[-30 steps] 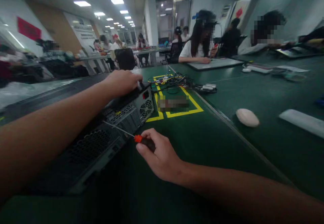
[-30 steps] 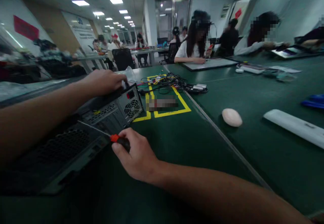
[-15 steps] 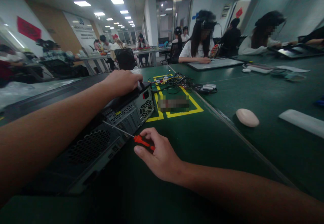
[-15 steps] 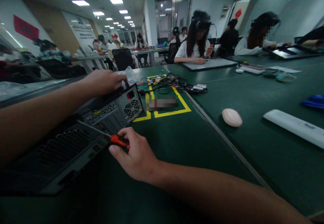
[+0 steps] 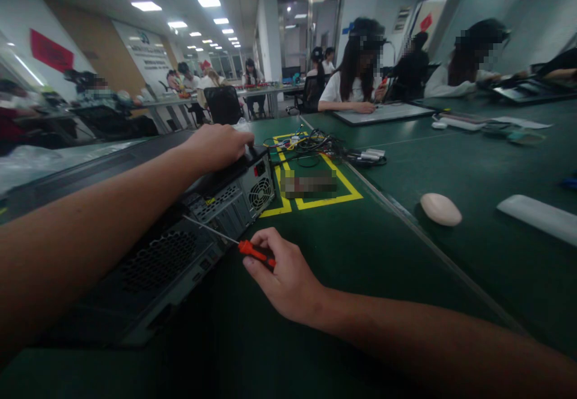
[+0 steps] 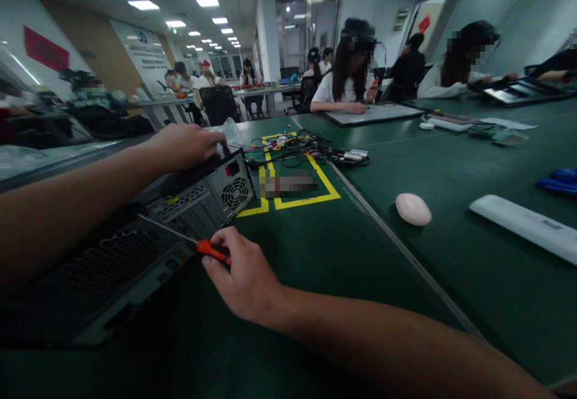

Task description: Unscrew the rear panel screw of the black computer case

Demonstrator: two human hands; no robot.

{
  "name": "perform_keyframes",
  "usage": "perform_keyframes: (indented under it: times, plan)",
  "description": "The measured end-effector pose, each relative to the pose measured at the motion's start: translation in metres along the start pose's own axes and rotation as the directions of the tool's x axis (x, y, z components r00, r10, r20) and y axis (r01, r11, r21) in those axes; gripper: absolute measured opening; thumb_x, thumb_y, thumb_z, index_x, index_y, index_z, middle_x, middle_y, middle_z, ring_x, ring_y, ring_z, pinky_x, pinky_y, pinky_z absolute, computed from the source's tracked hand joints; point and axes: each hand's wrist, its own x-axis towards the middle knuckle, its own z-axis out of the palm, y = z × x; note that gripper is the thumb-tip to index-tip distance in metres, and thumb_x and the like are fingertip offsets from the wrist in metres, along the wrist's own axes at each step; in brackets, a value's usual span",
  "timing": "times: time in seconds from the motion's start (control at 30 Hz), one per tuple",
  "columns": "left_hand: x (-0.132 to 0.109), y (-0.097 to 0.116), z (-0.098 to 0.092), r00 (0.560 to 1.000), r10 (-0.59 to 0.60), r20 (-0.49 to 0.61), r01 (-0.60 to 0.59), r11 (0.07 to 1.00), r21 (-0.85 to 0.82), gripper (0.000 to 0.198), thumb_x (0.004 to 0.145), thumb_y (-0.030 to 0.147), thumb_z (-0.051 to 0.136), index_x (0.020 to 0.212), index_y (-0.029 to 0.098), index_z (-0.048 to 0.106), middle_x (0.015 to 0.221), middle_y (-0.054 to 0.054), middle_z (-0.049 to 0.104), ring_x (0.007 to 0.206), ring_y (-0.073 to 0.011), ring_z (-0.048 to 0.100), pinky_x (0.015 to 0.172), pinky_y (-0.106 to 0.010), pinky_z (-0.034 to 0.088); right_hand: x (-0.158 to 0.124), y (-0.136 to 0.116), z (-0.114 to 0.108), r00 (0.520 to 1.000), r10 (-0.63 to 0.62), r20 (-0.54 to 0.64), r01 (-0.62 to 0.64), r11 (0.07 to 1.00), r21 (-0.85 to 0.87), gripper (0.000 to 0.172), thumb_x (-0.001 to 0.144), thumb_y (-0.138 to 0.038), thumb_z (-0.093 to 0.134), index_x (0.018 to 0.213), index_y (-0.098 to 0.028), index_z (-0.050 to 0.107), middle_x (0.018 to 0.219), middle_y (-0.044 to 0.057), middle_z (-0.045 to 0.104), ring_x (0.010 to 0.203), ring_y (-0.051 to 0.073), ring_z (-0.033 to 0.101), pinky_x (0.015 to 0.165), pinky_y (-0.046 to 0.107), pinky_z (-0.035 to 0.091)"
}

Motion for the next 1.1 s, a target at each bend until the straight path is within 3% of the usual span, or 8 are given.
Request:
perform_keyframes:
  times: [0.4, 0.73, 1.1]
  plan:
    - [0.0001, -0.0007, -0.0006, 1.0, 0.014, 0.012, -0.014, 1.0, 0.001, 0.057, 0.112, 0.035, 0.034, 0.159, 0.022, 0.064, 0.131, -0.024, 0.075, 0.116, -0.0428, 0.075, 0.091, -0.05, 0.059, 0.0, -0.0018, -0.001, 1.0, -0.001, -0.006, 0.001, 1.0, -0.005, 0.013, 0.1, -0.033, 0.066, 0.108, -0.023, 0.062, 0.099, 0.004, 0.071, 0.087, 0.022, 0.065, 0.086, 0.04, 0.054]
    - [0.0004, -0.0014, -0.0008, 1.0, 0.004, 0.009, -0.004, 1.0, -0.005, 0.055, 0.112, 0.036, 0.036, 0.158, 0.025, 0.064, 0.13, -0.021, 0.076, 0.115, -0.0374, 0.075, 0.091, -0.044, 0.058, -0.0012, -0.0062, -0.002, 1.0, -0.012, -0.007, 0.012, 0.999, -0.031, 0.013, 0.103, -0.035, 0.064, 0.106, -0.022, 0.065, 0.095, 0.003, 0.07, 0.081, 0.02, 0.063, 0.084, 0.038, 0.054]
    - [0.0003, -0.0009, 0.0001, 1.0, 0.002, 0.0, -0.002, 1.0, -0.016, 0.056, 0.112, 0.035, 0.038, 0.159, 0.024, 0.065, 0.131, -0.022, 0.076, 0.118, -0.0413, 0.076, 0.093, -0.048, 0.059, -0.0007, -0.0018, -0.0009, 0.995, -0.099, -0.013, 0.099, 0.995, -0.026, 0.021, 0.11, -0.033, 0.057, 0.11, -0.018, 0.072, 0.1, 0.006, 0.073, 0.092, 0.022, 0.068, 0.089, 0.038, 0.054]
